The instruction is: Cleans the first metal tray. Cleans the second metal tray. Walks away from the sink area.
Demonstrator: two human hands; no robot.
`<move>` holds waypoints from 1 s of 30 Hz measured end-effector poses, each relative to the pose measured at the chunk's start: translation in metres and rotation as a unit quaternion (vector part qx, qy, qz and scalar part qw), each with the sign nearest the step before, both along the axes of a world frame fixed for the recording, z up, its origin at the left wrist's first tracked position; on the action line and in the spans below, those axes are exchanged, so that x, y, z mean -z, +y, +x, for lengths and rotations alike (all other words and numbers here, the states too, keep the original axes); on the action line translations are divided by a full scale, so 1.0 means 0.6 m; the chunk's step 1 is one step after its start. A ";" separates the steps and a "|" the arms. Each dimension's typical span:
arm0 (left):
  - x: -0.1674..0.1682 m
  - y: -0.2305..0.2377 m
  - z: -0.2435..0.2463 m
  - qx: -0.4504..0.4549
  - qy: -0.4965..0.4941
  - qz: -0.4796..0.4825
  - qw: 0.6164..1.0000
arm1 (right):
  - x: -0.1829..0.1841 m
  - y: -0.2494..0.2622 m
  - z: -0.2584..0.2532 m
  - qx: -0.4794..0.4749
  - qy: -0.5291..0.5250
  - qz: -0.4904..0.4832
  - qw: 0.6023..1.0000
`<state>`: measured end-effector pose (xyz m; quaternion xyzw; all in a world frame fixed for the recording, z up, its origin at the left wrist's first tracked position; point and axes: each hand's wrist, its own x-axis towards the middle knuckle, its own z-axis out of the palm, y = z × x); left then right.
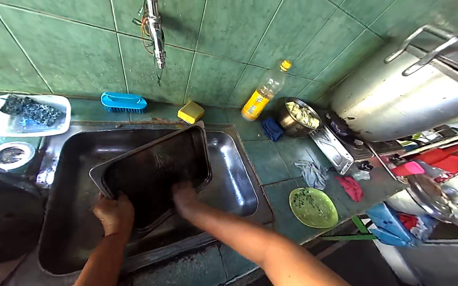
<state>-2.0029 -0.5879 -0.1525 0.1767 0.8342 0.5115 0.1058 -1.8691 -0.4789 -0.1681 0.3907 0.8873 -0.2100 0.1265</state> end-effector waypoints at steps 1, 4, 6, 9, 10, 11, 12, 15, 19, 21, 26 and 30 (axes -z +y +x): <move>0.000 -0.001 -0.001 -0.002 -0.009 -0.002 1.000 | -0.004 -0.040 -0.024 -0.025 0.012 -0.032 0.999; -0.009 -0.005 -0.010 -0.020 -0.031 -0.023 0.999 | 0.009 -0.111 -0.078 -0.123 0.052 -0.102 0.986; -0.014 -0.010 -0.017 -0.024 -0.038 -0.029 0.999 | 0.009 -0.105 -0.073 -0.195 0.037 -0.092 0.976; -0.014 -0.012 -0.019 -0.020 -0.041 -0.016 0.999 | 0.017 -0.035 -0.016 -0.223 0.024 -0.028 0.974; -0.011 -0.010 -0.019 -0.021 -0.038 -0.012 0.999 | 0.027 0.004 0.004 -0.197 0.016 -0.006 0.980; -0.009 -0.008 -0.019 -0.019 -0.034 -0.012 0.999 | 0.036 0.048 0.023 -0.163 0.006 0.022 0.986; -0.005 -0.008 -0.019 -0.016 -0.028 -0.012 0.999 | 0.041 0.087 0.039 -0.123 -0.011 0.050 0.991; 0.001 -0.006 -0.018 -0.015 -0.019 0.004 1.000 | 0.029 0.126 0.044 -0.015 -0.073 0.056 0.996; -0.002 -0.004 -0.015 -0.027 -0.032 0.009 0.999 | -0.003 -0.043 -0.033 -0.015 -0.027 -0.054 0.998; -0.009 -0.005 -0.014 -0.019 -0.042 -0.007 0.999 | -0.004 -0.107 -0.062 -0.099 0.002 -0.131 0.986; -0.004 -0.003 -0.017 -0.020 -0.040 0.006 0.999 | 0.012 0.008 -0.006 -0.117 0.002 -0.053 0.992; 0.004 0.000 -0.018 -0.018 -0.030 0.013 0.999 | 0.016 0.096 0.023 -0.017 -0.070 0.016 0.997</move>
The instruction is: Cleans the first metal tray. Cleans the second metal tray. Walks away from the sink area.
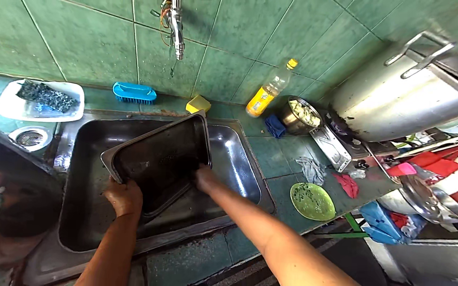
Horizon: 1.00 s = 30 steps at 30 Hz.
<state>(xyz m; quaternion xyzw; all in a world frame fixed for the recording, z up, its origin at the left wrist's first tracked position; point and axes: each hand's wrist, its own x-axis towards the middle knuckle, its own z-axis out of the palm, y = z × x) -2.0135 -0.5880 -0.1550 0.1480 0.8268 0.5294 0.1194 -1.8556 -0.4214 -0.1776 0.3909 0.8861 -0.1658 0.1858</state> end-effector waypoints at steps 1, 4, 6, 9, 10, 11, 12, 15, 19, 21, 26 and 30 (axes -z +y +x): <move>0.000 0.000 0.000 -0.001 0.001 0.000 1.000 | -0.003 -0.030 -0.011 0.001 0.005 -0.004 1.000; -0.007 -0.003 0.006 -0.002 0.002 -0.001 1.000 | -0.018 -0.172 -0.068 -0.067 0.065 -0.093 0.991; -0.014 -0.005 0.005 -0.006 -0.003 -0.010 1.000 | -0.016 -0.206 -0.098 -0.125 0.105 -0.140 0.977; -0.016 -0.009 0.006 0.005 -0.008 -0.015 1.000 | 0.004 -0.136 -0.070 -0.104 0.105 -0.111 0.983; -0.015 -0.007 0.008 0.012 -0.002 -0.012 1.000 | 0.005 -0.098 -0.055 -0.073 0.094 -0.083 0.989; -0.013 -0.004 0.012 0.018 0.006 -0.010 1.000 | 0.004 -0.066 -0.042 -0.037 0.074 -0.056 0.995; -0.009 0.000 0.016 0.026 0.020 -0.001 0.999 | -0.004 -0.044 -0.032 0.003 0.051 -0.041 0.998; 0.001 0.000 0.021 0.063 0.010 0.086 0.994 | -0.026 -0.064 -0.028 0.059 0.059 -0.047 0.995; -0.027 -0.017 -0.046 0.208 -0.118 0.246 0.939 | -0.006 -0.067 -0.033 0.005 0.101 -0.076 0.992; -0.075 -0.008 -0.101 0.300 -0.082 0.141 0.940 | -0.009 -0.059 -0.029 0.010 0.099 -0.086 0.991; -0.220 0.157 -0.122 0.465 0.104 -0.375 0.795 | -0.011 -0.062 -0.032 0.007 0.088 -0.089 0.992; -0.214 0.246 -0.070 0.487 0.205 -0.437 0.728 | -0.003 -0.038 -0.015 -0.009 0.082 -0.069 0.994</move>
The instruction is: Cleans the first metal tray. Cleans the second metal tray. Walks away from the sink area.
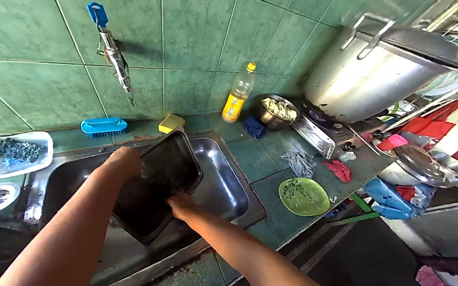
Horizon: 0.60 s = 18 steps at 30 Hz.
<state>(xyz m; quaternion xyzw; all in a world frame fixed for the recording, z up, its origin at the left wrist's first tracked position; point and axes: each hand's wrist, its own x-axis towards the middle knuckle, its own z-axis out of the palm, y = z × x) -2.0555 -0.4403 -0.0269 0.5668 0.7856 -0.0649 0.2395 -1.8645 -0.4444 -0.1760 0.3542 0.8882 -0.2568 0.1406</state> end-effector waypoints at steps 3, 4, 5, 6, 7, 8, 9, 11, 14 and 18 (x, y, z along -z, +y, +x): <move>0.007 -0.031 0.024 -0.035 -0.002 0.113 0.993 | -0.019 0.040 0.030 0.042 -0.002 0.068 0.997; 0.009 -0.049 0.026 -0.054 -0.006 0.149 0.987 | -0.022 0.052 0.040 0.050 0.008 0.093 0.994; 0.012 -0.069 0.025 -0.073 -0.013 0.182 0.980 | -0.025 0.059 0.049 0.046 0.025 0.124 0.991; 0.017 -0.090 0.024 -0.094 -0.026 0.218 0.971 | -0.030 0.059 0.056 0.034 0.044 0.152 0.987; 0.025 -0.111 0.024 -0.114 -0.038 0.262 0.958 | -0.035 0.054 0.062 0.016 0.055 0.174 0.983; 0.035 -0.132 0.026 -0.139 -0.055 0.302 0.942 | -0.041 0.046 0.065 -0.010 0.056 0.185 0.981; 0.047 -0.150 0.032 -0.167 -0.071 0.338 0.924 | -0.046 0.033 0.066 -0.038 0.050 0.186 0.981; 0.084 -0.178 0.050 -0.221 -0.091 0.394 0.887 | -0.040 0.003 0.065 -0.079 0.019 0.163 0.983; 0.140 -0.203 0.069 -0.285 -0.117 0.447 0.840 | -0.017 -0.023 0.051 -0.030 -0.022 0.084 0.996; 0.196 -0.232 0.096 -0.382 -0.169 0.468 0.779 | -0.025 -0.081 -0.002 0.086 0.019 -0.016 0.996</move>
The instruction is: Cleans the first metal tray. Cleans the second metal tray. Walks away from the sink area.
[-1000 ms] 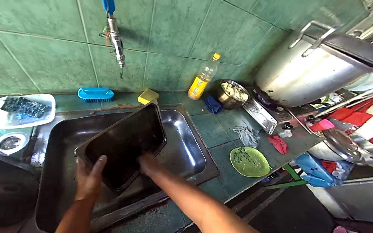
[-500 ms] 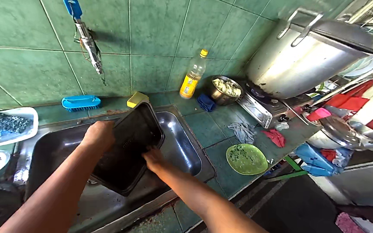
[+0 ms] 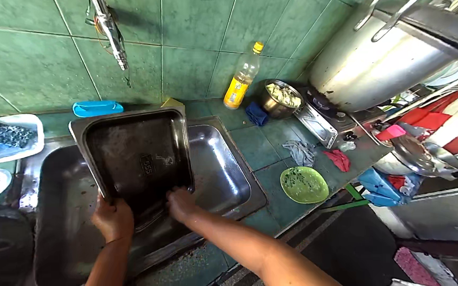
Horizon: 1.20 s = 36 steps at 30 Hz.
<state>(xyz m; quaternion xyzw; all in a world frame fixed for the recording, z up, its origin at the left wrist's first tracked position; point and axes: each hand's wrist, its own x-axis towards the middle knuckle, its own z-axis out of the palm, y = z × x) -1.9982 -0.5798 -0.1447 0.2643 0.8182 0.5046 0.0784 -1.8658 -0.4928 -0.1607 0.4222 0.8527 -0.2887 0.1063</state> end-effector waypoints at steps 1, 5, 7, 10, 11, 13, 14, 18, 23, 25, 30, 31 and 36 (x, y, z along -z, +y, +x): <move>0.010 -0.002 0.003 -0.011 -0.007 0.005 1.000 | -0.012 -0.026 -0.021 -0.010 0.018 -0.022 1.000; 0.027 -0.001 0.000 -0.006 0.016 0.023 1.000 | -0.042 -0.099 -0.070 -0.069 0.072 -0.093 0.991; 0.029 -0.003 -0.003 -0.010 0.005 0.021 1.000 | -0.036 -0.078 -0.052 -0.097 0.048 -0.061 0.992; 0.024 0.000 0.000 -0.010 -0.024 0.014 1.000 | -0.021 0.002 0.010 -0.045 -0.026 -0.001 0.999; 0.024 0.001 -0.002 -0.010 -0.032 0.011 0.999 | -0.012 0.032 0.026 -0.023 -0.044 0.022 0.998; 0.026 0.007 -0.006 -0.018 -0.044 0.002 0.999 | 0.006 0.067 0.032 0.000 -0.069 0.049 0.996; 0.031 0.011 -0.007 -0.023 -0.042 -0.002 0.999 | 0.007 0.059 0.022 0.002 -0.076 0.050 0.996; 0.033 0.007 -0.007 -0.023 -0.047 0.002 0.999 | -0.024 -0.061 -0.061 -0.066 -0.011 -0.020 0.998; 0.029 0.004 -0.009 -0.019 -0.062 -0.010 0.998 | -0.020 -0.041 -0.049 -0.096 -0.018 -0.033 0.995; 0.025 0.006 -0.011 -0.020 -0.080 -0.008 0.997 | 0.001 0.019 -0.010 -0.055 -0.053 0.015 0.997; 0.006 0.005 -0.043 0.048 -0.092 0.145 0.984 | 0.025 0.081 0.016 -0.042 -0.061 0.052 0.996; -0.020 0.010 -0.060 0.073 -0.097 0.171 0.978 | 0.023 0.080 0.016 -0.045 -0.062 0.051 0.996; -0.192 0.071 -0.174 0.192 -0.078 0.032 0.978 | 0.012 0.068 0.016 -0.028 -0.045 0.043 0.998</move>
